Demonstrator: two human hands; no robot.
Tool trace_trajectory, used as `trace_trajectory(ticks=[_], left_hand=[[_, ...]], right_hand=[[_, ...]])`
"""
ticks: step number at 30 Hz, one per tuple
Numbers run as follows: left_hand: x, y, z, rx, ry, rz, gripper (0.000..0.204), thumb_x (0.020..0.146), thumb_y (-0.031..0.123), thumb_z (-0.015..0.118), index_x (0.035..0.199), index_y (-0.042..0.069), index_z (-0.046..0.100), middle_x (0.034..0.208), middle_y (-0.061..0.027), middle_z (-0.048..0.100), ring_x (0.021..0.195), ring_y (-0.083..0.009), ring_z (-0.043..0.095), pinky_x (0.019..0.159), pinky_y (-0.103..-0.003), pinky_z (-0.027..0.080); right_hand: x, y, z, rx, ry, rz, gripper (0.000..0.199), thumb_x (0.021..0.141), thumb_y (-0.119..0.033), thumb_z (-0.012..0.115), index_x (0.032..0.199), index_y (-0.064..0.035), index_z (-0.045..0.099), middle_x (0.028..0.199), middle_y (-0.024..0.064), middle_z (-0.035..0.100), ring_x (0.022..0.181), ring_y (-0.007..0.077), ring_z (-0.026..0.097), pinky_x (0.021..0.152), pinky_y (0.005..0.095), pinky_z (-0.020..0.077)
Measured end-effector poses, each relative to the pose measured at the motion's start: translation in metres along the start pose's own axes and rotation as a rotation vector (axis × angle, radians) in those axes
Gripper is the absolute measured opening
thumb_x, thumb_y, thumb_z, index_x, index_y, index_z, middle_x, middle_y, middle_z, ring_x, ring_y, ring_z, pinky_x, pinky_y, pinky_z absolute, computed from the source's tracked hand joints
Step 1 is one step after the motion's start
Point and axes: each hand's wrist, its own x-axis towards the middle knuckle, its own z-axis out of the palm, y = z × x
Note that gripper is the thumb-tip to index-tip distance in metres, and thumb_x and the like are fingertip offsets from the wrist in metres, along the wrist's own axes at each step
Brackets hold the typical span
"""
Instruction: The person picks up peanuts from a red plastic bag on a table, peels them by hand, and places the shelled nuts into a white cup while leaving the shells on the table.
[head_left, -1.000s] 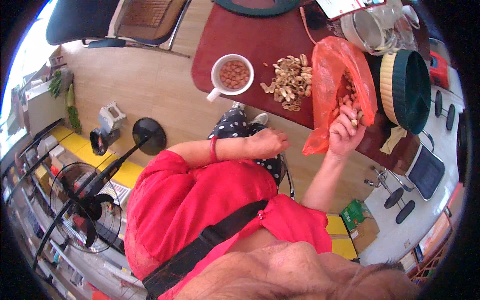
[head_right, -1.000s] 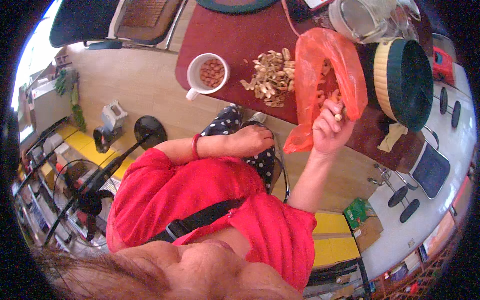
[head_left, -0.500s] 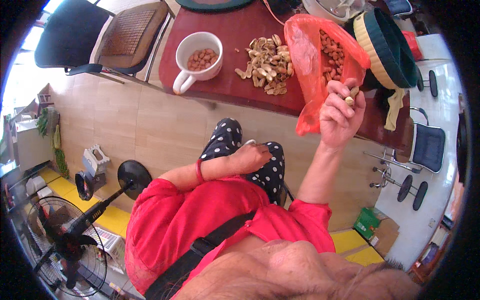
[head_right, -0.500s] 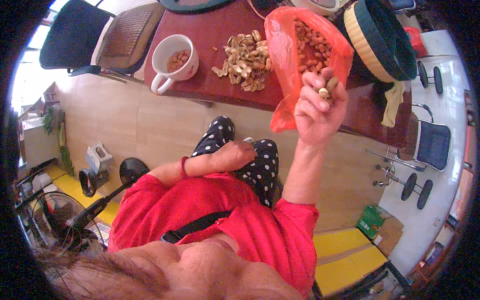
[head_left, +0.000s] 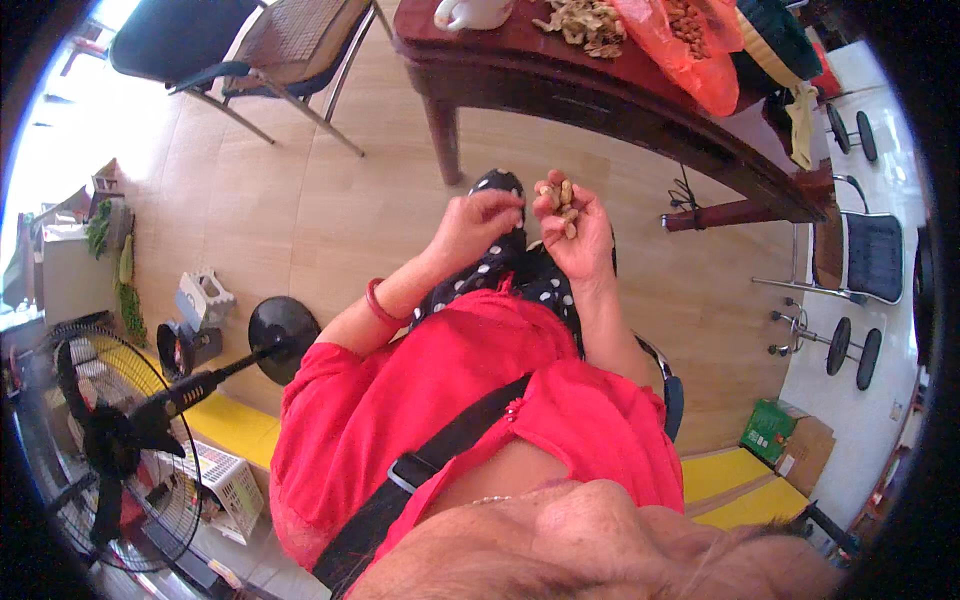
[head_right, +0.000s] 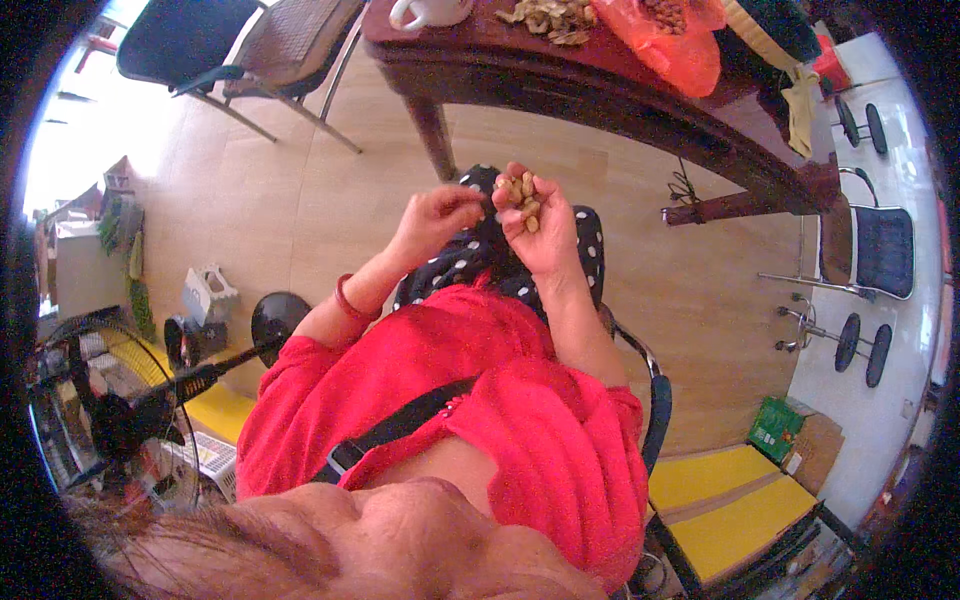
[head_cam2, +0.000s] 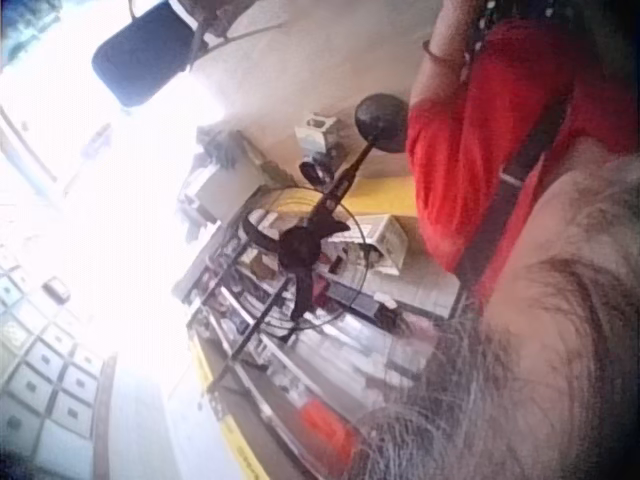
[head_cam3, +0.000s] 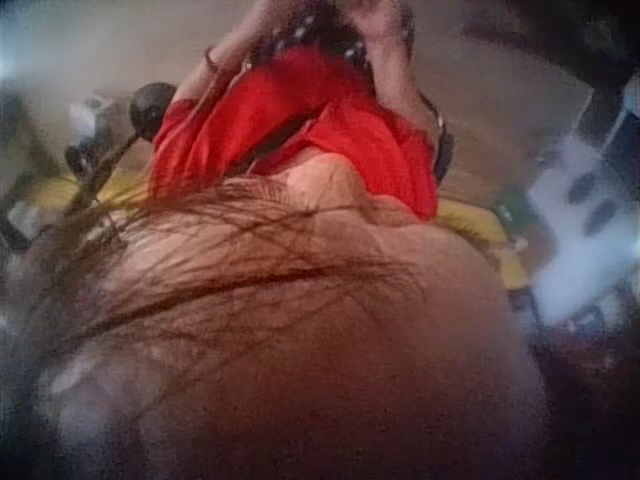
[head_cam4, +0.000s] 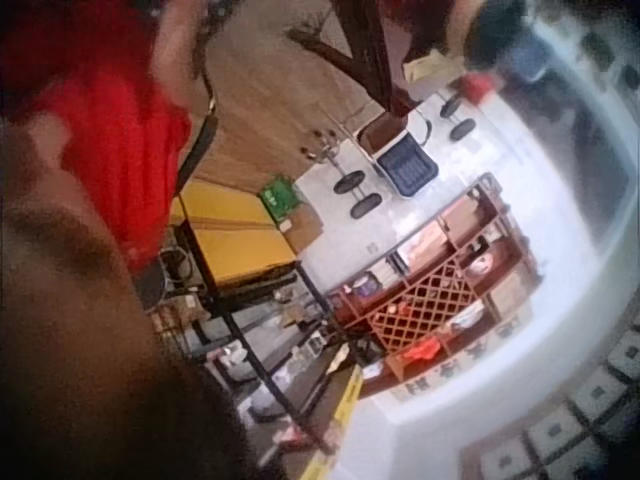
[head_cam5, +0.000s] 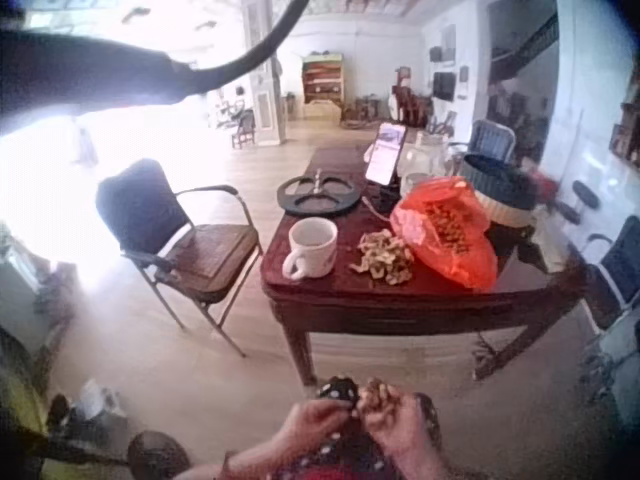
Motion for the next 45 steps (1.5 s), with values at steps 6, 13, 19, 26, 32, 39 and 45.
trace_trajectory(ticks=[6,13,19,26,32,39,45], left_hand=[[-0.014,-0.001,0.002,-0.645,0.048,-0.189,0.022,0.089,0.019,0.056,0.097,-0.001,0.059,0.079,-0.0059,0.064,0.068,-0.0107,0.059,0.058,-0.023,0.049],[-0.015,-0.003,-0.008,-0.751,-0.013,-0.361,0.018,0.086,0.020,0.059,0.087,0.003,0.055,0.083,-0.0078,0.063,0.070,-0.0137,0.060,0.058,-0.025,0.050],[-0.017,-0.036,-0.005,-0.965,-0.010,-0.410,0.014,0.084,0.015,0.061,0.085,0.003,0.055,0.084,-0.0071,0.062,0.068,-0.0141,0.060,0.060,-0.025,0.052],[-0.017,-0.057,-0.012,-1.191,-0.025,-0.289,0.012,0.083,0.006,0.061,0.093,0.000,0.058,0.086,-0.0083,0.063,0.068,-0.0142,0.061,0.064,-0.026,0.052],[-0.025,-0.041,-0.012,-1.003,-0.090,-0.144,0.014,0.082,0.004,0.061,0.096,0.000,0.058,0.085,-0.0073,0.063,0.070,-0.0128,0.060,0.067,-0.027,0.051],[-0.031,-0.028,-0.004,-0.961,-0.054,-0.210,0.024,0.087,0.010,0.057,0.110,0.002,0.056,0.090,-0.0061,0.063,0.071,-0.0129,0.060,0.066,-0.026,0.051],[-0.031,-0.033,0.002,-1.067,-0.012,-0.242,0.021,0.087,0.007,0.056,0.108,0.000,0.055,0.088,-0.0077,0.062,0.067,-0.0129,0.060,0.063,-0.026,0.052]], right_hand=[[-0.008,0.020,0.002,-0.185,0.133,0.035,0.031,0.088,-0.018,0.046,0.111,0.0015,0.053,0.102,0.0151,0.062,0.089,0.0245,0.064,0.059,0.0285,0.0576],[-0.008,0.033,0.004,-0.397,0.278,0.029,0.029,0.087,-0.019,0.048,0.109,-0.0001,0.055,0.101,0.0111,0.063,0.084,0.0167,0.064,0.053,0.0215,0.0541],[-0.004,0.041,0.002,-0.444,0.415,0.042,0.028,0.086,-0.018,0.049,0.108,-0.0014,0.056,0.098,0.0100,0.064,0.083,0.0181,0.064,0.051,0.0215,0.0531],[-0.003,0.039,-0.010,-0.482,0.458,-0.014,0.019,0.083,-0.017,0.052,0.094,-0.0042,0.060,0.092,0.0090,0.064,0.080,0.0196,0.063,0.049,0.0224,0.0486],[-0.013,0.039,-0.010,-0.617,0.431,-0.034,0.015,0.086,-0.021,0.058,0.087,-0.0065,0.059,0.073,0.0016,0.056,0.058,0.0090,0.048,0.041,0.0189,0.0345],[-0.022,0.053,-0.006,-0.899,0.386,-0.081,0.017,0.083,-0.009,0.062,0.099,-0.0040,0.060,0.076,-0.0022,0.059,0.051,0.0022,0.042,0.038,0.0147,0.0280],[-0.016,0.056,0.002,-1.078,0.347,-0.101,0.020,0.079,-0.009,0.067,0.096,-0.0018,0.062,0.074,-0.0032,0.059,0.052,-0.0010,0.041,0.041,0.0135,0.0286]])
